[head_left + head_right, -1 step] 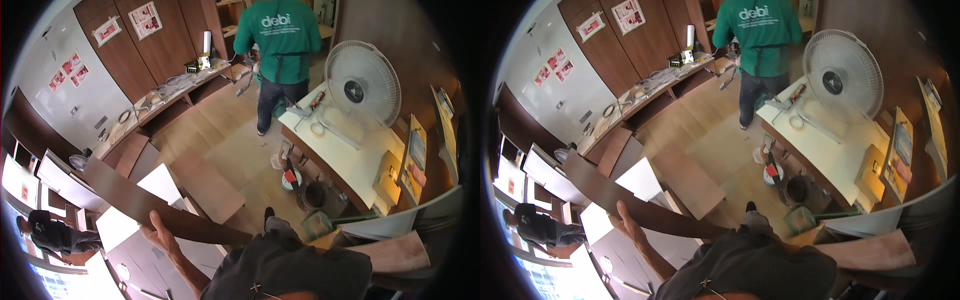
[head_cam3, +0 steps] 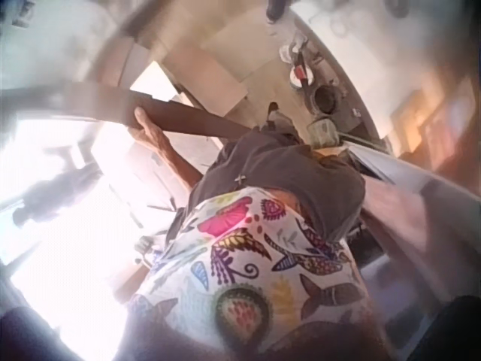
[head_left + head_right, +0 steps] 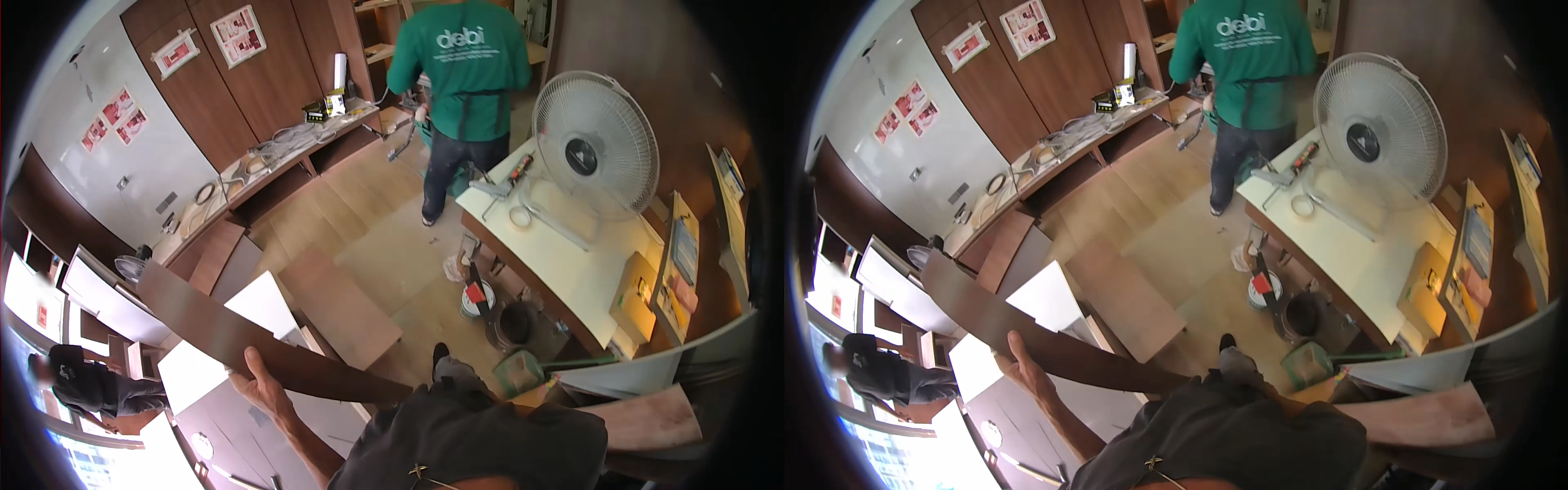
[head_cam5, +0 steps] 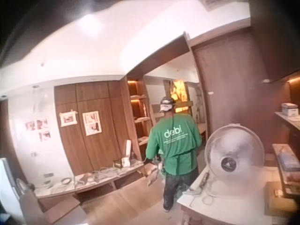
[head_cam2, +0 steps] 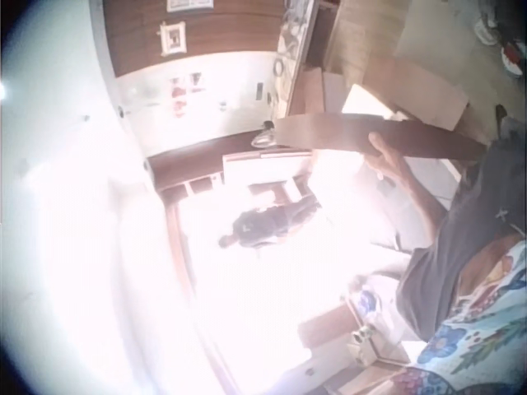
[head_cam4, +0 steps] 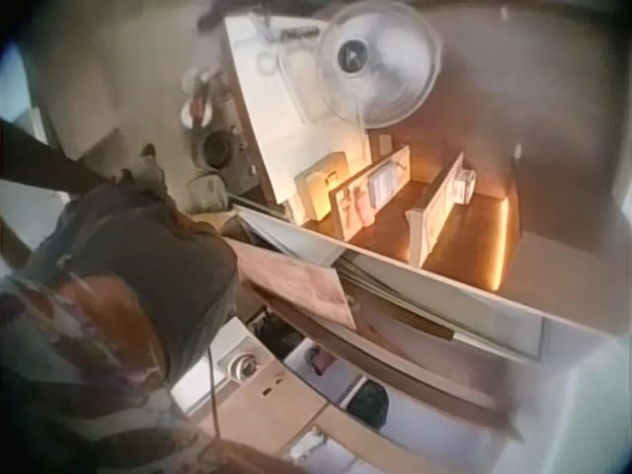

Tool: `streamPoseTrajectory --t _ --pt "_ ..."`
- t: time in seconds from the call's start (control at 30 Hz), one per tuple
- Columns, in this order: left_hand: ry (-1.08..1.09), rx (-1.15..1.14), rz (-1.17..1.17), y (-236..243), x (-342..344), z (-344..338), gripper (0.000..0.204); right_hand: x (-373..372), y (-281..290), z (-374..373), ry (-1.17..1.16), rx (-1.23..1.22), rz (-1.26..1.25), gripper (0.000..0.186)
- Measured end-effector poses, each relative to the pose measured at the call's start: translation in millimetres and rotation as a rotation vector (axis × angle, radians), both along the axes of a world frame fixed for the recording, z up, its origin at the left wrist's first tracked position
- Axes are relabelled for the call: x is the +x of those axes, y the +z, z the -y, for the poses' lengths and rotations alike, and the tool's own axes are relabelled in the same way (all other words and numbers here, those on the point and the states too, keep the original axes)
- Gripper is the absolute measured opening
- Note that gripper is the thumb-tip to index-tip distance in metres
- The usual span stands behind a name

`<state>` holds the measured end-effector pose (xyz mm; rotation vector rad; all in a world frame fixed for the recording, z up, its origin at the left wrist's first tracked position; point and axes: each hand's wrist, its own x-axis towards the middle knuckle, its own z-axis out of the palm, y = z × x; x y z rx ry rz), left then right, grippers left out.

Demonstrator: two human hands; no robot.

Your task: The person sits on the floor and uses scissors to cut a long strip of grey material. They then stand up, walk to a wooden cabinet, and fit a cut piece of brown material into a slot. The person returns to the floor to cut another piece of brown material and hands it to a coworker.

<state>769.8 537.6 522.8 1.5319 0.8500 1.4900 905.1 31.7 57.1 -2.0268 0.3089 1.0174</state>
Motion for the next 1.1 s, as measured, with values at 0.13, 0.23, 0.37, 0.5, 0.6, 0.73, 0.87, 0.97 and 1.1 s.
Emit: streamPoseTrajectory --t 0.13,0.23,0.37,0.5,0.6,0.73,0.87,0.97,1.1 --pt "0.065 0.011 -0.048 13.7 60.3 -18.1 0.037 91.0 2.5 -73.4 0.368 -0.052 0.056 0.018" --pt "0.085 -0.002 -0.028 17.5 95.7 -27.5 0.040 146.5 -2.6 -121.3 0.512 -0.040 0.074 0.018" --pt "0.111 0.023 0.061 23.4 143.6 -37.3 0.042 231.6 -40.3 -114.8 0.179 0.096 0.007 0.019" --pt "0.116 0.003 0.078 21.4 152.5 -56.2 0.045 250.4 -10.6 -163.2 0.011 0.222 0.069 0.013" --pt "0.115 0.034 0.118 22.2 165.3 -68.5 0.043 263.4 -24.4 -166.8 -0.049 0.221 0.115 0.012" --pt "0.114 0.050 0.146 18.9 166.5 -86.5 0.040 244.5 -49.8 -183.6 -0.072 0.257 0.038 0.013" --pt "0.119 0.022 0.162 16.8 150.6 -101.8 0.040 213.8 -99.4 -199.0 0.259 0.156 0.417 0.025" --pt "0.092 0.012 0.159 10.0 150.2 -114.6 0.041 191.5 -115.5 -205.4 0.237 0.139 0.420 0.027" --pt "0.169 -0.030 0.118 1.1 106.0 -141.0 0.043 184.4 -113.0 -234.8 0.173 0.185 0.291 0.029"
